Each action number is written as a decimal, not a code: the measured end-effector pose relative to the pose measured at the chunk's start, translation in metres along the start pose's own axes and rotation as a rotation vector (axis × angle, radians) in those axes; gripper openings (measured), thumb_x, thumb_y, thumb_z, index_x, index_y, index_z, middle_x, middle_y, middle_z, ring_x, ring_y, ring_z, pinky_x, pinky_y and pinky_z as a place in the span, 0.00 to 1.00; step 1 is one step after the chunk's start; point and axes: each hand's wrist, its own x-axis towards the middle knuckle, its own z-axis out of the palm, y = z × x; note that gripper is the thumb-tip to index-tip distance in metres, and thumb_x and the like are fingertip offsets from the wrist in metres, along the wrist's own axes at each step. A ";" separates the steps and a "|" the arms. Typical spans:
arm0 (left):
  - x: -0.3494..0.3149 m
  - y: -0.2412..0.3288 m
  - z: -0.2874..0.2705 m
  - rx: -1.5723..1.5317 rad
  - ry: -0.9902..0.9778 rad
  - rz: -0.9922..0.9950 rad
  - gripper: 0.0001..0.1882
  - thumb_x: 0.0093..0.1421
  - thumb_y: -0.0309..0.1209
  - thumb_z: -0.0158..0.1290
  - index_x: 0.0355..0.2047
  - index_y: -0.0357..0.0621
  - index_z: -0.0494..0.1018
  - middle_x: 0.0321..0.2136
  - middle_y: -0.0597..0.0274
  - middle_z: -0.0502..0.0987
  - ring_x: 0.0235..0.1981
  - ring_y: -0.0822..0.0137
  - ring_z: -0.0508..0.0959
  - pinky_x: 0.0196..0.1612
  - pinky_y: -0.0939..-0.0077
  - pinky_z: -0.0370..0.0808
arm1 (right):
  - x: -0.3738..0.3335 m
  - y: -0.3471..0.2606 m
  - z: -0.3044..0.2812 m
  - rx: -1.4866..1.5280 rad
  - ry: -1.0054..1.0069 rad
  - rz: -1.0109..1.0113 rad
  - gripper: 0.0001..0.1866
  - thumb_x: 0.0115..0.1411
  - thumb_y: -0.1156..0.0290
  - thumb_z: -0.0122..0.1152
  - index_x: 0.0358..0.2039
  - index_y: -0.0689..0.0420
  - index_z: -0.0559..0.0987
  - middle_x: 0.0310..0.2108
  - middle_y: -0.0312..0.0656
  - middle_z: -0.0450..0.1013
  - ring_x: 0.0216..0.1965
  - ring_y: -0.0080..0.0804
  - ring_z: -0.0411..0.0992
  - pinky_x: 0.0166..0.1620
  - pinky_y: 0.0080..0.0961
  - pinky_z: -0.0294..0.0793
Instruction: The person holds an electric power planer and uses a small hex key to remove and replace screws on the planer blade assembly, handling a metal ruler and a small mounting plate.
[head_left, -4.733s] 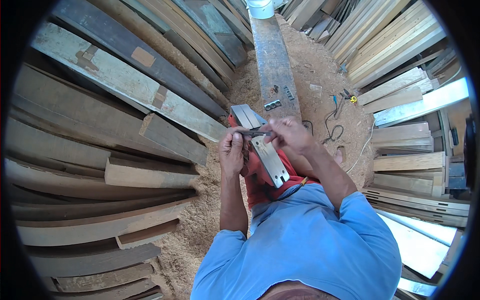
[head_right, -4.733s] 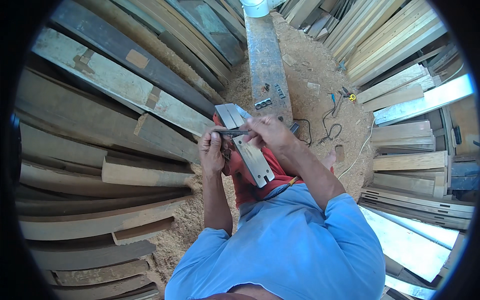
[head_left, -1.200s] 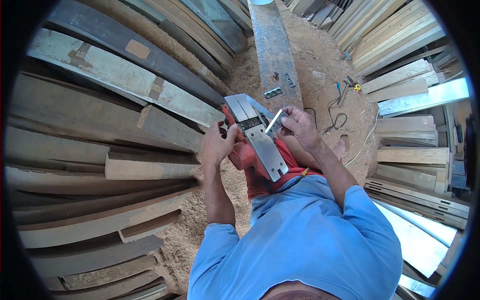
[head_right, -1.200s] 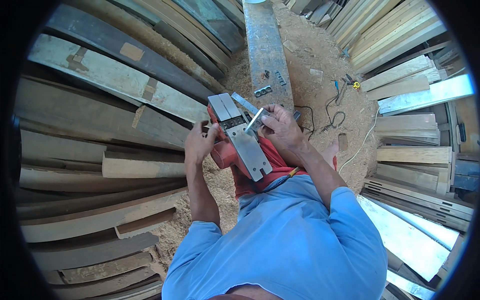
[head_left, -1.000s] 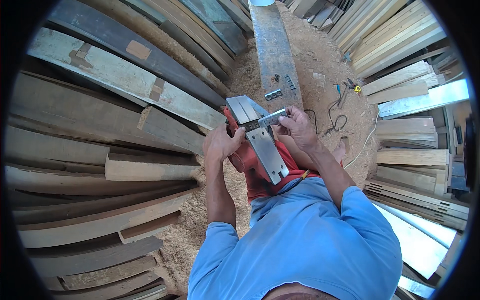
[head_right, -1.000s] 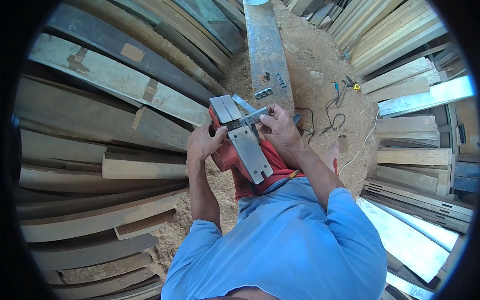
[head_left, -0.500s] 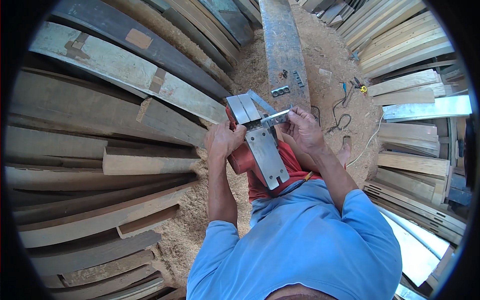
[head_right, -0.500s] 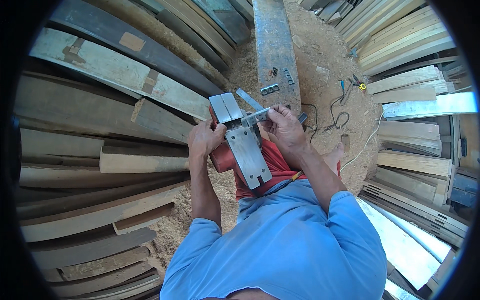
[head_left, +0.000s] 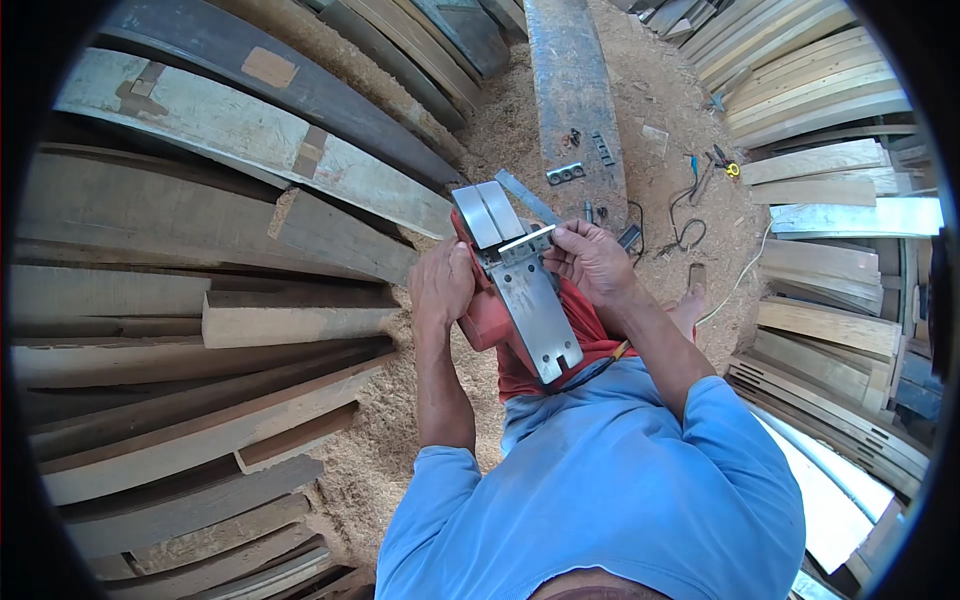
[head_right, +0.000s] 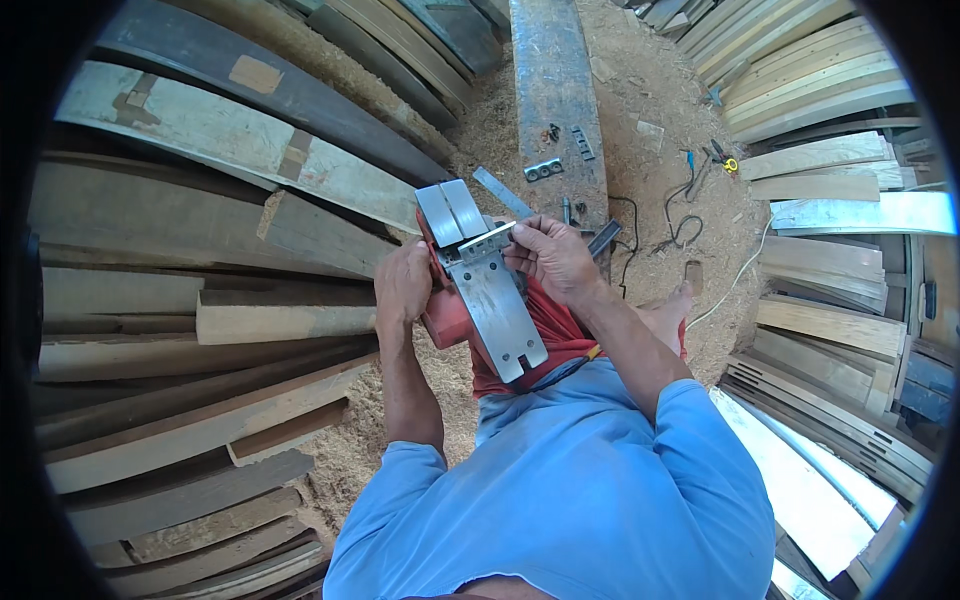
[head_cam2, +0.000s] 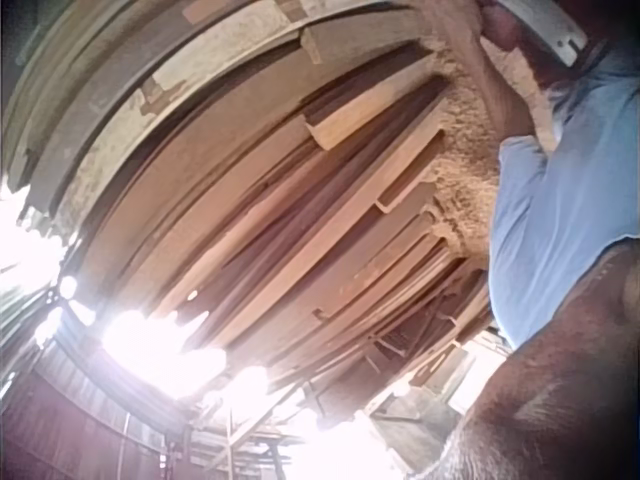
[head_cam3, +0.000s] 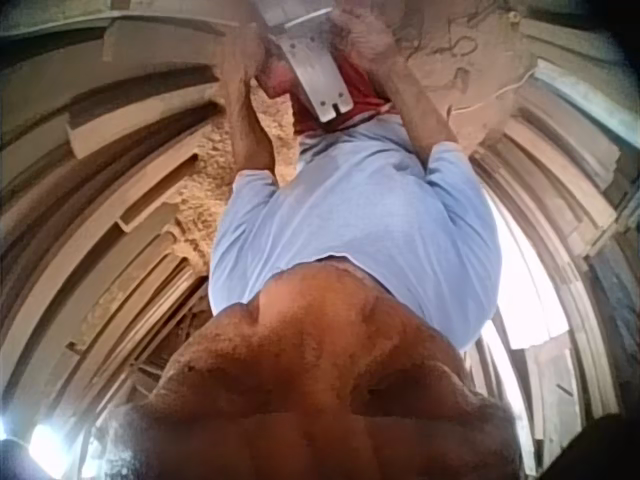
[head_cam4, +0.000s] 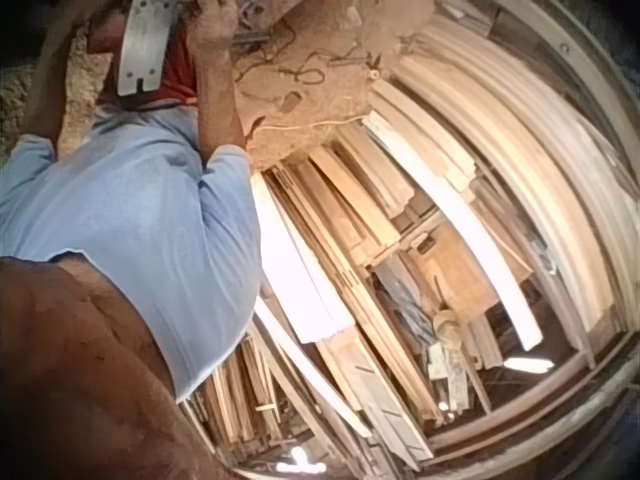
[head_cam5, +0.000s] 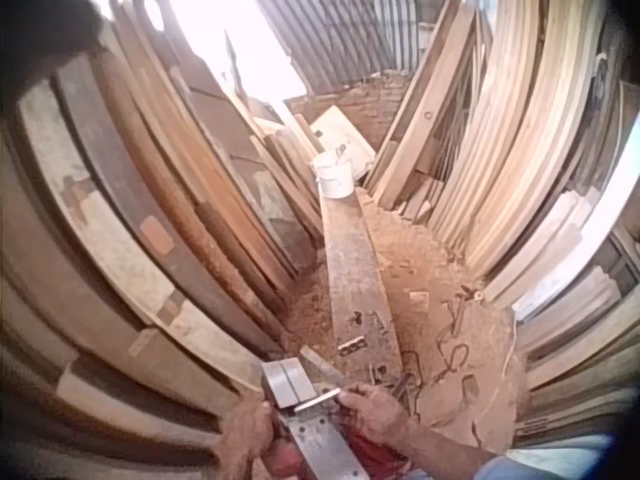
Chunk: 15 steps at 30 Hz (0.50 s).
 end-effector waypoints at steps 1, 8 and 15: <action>-0.001 0.010 -0.003 -0.001 0.010 -0.020 0.24 0.68 0.44 0.40 0.38 0.36 0.78 0.35 0.35 0.80 0.41 0.31 0.78 0.46 0.41 0.72 | 0.000 0.000 0.001 0.000 0.000 0.003 0.03 0.71 0.71 0.60 0.42 0.56 0.78 0.36 0.37 0.80 0.36 0.27 0.82 0.42 0.28 0.87; 0.008 -0.003 -0.001 -0.405 0.230 -0.148 0.21 0.71 0.42 0.44 0.42 0.36 0.77 0.29 0.43 0.83 0.33 0.49 0.84 0.41 0.57 0.77 | -0.005 -0.004 0.005 0.074 -0.063 0.027 0.04 0.73 0.70 0.58 0.42 0.55 0.79 0.35 0.38 0.81 0.36 0.28 0.82 0.43 0.30 0.86; 0.002 -0.006 -0.015 -0.408 0.293 -0.156 0.19 0.71 0.41 0.49 0.40 0.34 0.77 0.28 0.50 0.82 0.32 0.65 0.81 0.38 0.67 0.76 | 0.000 -0.047 -0.041 0.103 -0.032 -0.223 0.06 0.73 0.68 0.58 0.43 0.56 0.79 0.34 0.39 0.81 0.36 0.29 0.82 0.44 0.31 0.85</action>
